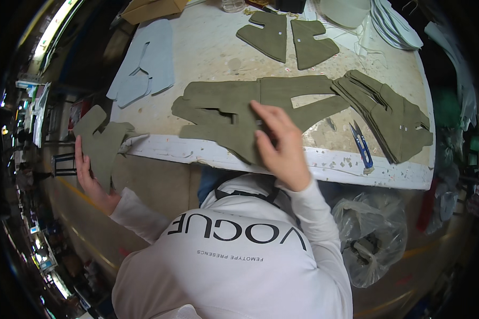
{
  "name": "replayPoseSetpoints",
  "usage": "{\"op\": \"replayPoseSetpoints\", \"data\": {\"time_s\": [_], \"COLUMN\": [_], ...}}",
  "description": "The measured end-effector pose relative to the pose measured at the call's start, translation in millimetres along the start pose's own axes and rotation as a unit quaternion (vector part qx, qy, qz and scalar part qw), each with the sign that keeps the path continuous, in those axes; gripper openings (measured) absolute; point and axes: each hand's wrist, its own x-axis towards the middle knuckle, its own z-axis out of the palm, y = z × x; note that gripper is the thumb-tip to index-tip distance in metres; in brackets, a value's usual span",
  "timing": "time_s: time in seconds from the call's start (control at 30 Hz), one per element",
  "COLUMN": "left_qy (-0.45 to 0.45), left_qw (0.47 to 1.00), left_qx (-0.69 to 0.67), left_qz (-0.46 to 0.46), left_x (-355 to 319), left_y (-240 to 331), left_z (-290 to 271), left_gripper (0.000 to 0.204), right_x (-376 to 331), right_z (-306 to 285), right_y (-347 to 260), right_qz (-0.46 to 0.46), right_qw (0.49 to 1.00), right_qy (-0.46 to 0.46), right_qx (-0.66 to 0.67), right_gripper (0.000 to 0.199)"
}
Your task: The person sorts and stacks olive-green fabric pieces on a white worktable. They repeatedly pick up individual pieces, align them, and place them into a growing stack, occasionally using a utility knife to trim edges. The person also moves other pieces aside to access the work area.
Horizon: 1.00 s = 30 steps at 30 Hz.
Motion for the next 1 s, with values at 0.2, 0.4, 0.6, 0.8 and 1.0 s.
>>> {"op": "replayPoseSetpoints", "data": {"time_s": [0.2, 0.4, 0.6, 0.8, 1.0], "left_qy": [-0.062, -0.351, -0.488, -0.509, -0.487], "left_qw": [0.998, 0.935, 0.855, 0.822, 0.848], "left_qx": [0.004, -0.042, -0.16, -0.026, -0.038], "left_qz": [-0.009, -0.014, -0.066, -0.254, -0.205], "left_x": [9, 6, -18, -2, -10], "left_y": [14, 12, -6, -68, -97], "left_z": [24, 103, 151, 140, 129], "left_gripper": [0.052, 0.056, 0.059, 0.056, 0.055], "right_x": [-32, -38, -43, -42, -32], "right_z": [-65, -61, -64, -63, -59], "right_y": [24, 50, 48, 45, 34], "right_qz": [0.114, 0.061, 0.1, 0.064, 0.092], "right_qw": [0.987, 0.985, 0.986, 0.987, 0.991], "right_qy": [0.116, 0.12, 0.115, 0.127, 0.09], "right_qx": [-0.003, -0.11, -0.065, -0.072, -0.036], "right_gripper": [0.049, 0.042, 0.043, 0.044, 0.045]}}
